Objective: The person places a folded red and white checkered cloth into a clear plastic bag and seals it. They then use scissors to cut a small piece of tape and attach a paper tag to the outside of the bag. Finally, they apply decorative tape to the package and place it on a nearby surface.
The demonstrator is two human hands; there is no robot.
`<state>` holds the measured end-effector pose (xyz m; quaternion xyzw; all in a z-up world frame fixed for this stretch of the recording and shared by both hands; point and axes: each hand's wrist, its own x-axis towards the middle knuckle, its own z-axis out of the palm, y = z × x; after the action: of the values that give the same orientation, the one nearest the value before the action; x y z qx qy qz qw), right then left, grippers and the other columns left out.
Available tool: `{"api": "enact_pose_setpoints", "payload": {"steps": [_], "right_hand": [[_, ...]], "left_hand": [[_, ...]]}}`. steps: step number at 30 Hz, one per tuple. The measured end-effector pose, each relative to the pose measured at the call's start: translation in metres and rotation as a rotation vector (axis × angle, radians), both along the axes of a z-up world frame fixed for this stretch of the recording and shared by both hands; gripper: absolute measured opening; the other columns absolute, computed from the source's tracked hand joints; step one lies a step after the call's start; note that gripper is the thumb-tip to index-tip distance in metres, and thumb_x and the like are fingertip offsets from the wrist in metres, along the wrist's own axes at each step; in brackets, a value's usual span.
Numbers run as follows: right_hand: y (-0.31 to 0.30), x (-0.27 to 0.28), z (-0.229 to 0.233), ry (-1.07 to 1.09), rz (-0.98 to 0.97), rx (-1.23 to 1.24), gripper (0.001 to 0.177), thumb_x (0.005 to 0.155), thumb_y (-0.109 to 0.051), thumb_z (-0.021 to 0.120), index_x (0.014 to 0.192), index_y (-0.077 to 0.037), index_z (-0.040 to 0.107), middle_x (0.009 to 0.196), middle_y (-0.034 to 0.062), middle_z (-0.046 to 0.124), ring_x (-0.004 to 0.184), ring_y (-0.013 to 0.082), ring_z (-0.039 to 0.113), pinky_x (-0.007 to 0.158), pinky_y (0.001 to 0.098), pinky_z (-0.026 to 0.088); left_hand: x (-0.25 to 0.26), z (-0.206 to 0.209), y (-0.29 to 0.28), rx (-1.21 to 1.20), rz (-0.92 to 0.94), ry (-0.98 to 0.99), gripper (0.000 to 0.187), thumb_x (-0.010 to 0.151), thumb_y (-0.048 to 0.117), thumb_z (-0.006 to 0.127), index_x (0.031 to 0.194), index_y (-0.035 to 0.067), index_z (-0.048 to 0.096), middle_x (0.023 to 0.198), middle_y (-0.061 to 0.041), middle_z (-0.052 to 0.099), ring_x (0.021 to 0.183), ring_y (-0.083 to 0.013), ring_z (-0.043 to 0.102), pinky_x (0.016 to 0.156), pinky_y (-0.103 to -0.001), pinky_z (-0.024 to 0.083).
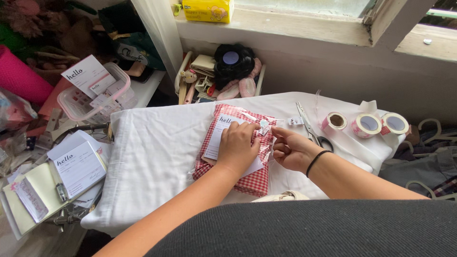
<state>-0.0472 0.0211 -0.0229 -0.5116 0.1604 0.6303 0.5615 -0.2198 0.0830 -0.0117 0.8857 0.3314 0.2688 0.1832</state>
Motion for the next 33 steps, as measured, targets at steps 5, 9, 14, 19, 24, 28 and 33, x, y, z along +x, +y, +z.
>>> {"api": "enact_pose_setpoints", "payload": {"steps": [5, 9, 14, 19, 24, 28, 33], "right_hand": [[0.004, -0.005, -0.003, -0.056, -0.017, -0.019, 0.028, 0.099, -0.024, 0.067, 0.076, -0.014, 0.054, 0.057, -0.0089, 0.026, 0.048, 0.0051, 0.018, 0.043, 0.0234, 0.018], [0.006, -0.009, -0.008, -0.124, -0.021, -0.041, 0.031, 0.100, -0.025, 0.067, 0.075, -0.016, 0.050, 0.057, -0.0087, 0.031, 0.047, 0.0052, 0.022, 0.043, 0.0229, 0.019], [0.007, -0.013, -0.013, -0.215, -0.003, -0.062, 0.023, 0.101, -0.025, 0.065, 0.081, -0.015, 0.058, 0.059, -0.0086, 0.032, 0.048, 0.0046, 0.023, 0.043, 0.0225, 0.020], [0.007, -0.013, -0.019, -0.330, 0.023, -0.083, 0.011, 0.097, -0.020, 0.066, 0.093, -0.010, 0.068, 0.063, -0.0055, 0.037, 0.051, 0.0067, 0.029, 0.044, 0.0241, 0.023], [0.002, -0.015, -0.018, -0.708, 0.059, -0.092, 0.021, 0.087, -0.006, 0.079, 0.099, -0.003, 0.062, 0.074, 0.0016, 0.063, 0.058, 0.0108, 0.050, 0.047, 0.0278, 0.035], [-0.003, -0.012, -0.008, -0.888, 0.087, -0.107, 0.033, 0.082, -0.014, 0.083, 0.107, -0.004, 0.064, 0.092, 0.0058, 0.064, 0.073, 0.0139, 0.058, 0.057, 0.0298, 0.047], [-0.020, -0.016, 0.005, -1.079, 0.073, -0.110, 0.051, 0.079, -0.019, 0.081, 0.122, -0.006, 0.057, 0.114, 0.0056, 0.063, 0.096, 0.0179, 0.064, 0.075, 0.0333, 0.055]], "left_hand": [[-0.001, 0.002, 0.003, -0.009, -0.042, 0.000, 0.031, 0.084, 0.017, 0.068, 0.115, 0.015, 0.071, 0.111, -0.003, 0.072, 0.108, -0.0246, 0.060, 0.098, -0.041, 0.043], [-0.001, 0.001, 0.005, 0.006, -0.064, 0.004, 0.033, 0.086, 0.016, 0.066, 0.119, 0.016, 0.070, 0.111, -0.003, 0.072, 0.109, -0.0248, 0.060, 0.099, -0.042, 0.043], [0.001, -0.002, 0.008, 0.025, -0.115, 0.075, 0.039, 0.087, 0.015, 0.063, 0.125, 0.018, 0.070, 0.112, -0.005, 0.069, 0.112, -0.0253, 0.058, 0.099, -0.043, 0.042], [0.006, -0.007, 0.010, 0.070, -0.129, 0.188, 0.036, 0.088, 0.020, 0.063, 0.123, 0.019, 0.072, 0.115, -0.006, 0.065, 0.116, -0.0271, 0.054, 0.100, -0.045, 0.040], [0.006, -0.007, 0.011, 0.054, -0.128, 0.224, 0.034, 0.091, 0.022, 0.062, 0.123, 0.019, 0.071, 0.117, -0.006, 0.065, 0.116, -0.0271, 0.054, 0.101, -0.044, 0.040], [0.004, -0.003, 0.015, -0.035, -0.082, 0.155, 0.038, 0.092, 0.022, 0.059, 0.129, 0.018, 0.067, 0.122, -0.005, 0.062, 0.120, -0.0267, 0.051, 0.104, -0.045, 0.038], [-0.015, -0.015, 0.056, -0.061, 0.264, 0.046, 0.045, 0.086, 0.025, 0.063, 0.130, 0.013, 0.063, 0.133, -0.009, 0.054, 0.125, -0.0284, 0.043, 0.104, -0.046, 0.037]]}}
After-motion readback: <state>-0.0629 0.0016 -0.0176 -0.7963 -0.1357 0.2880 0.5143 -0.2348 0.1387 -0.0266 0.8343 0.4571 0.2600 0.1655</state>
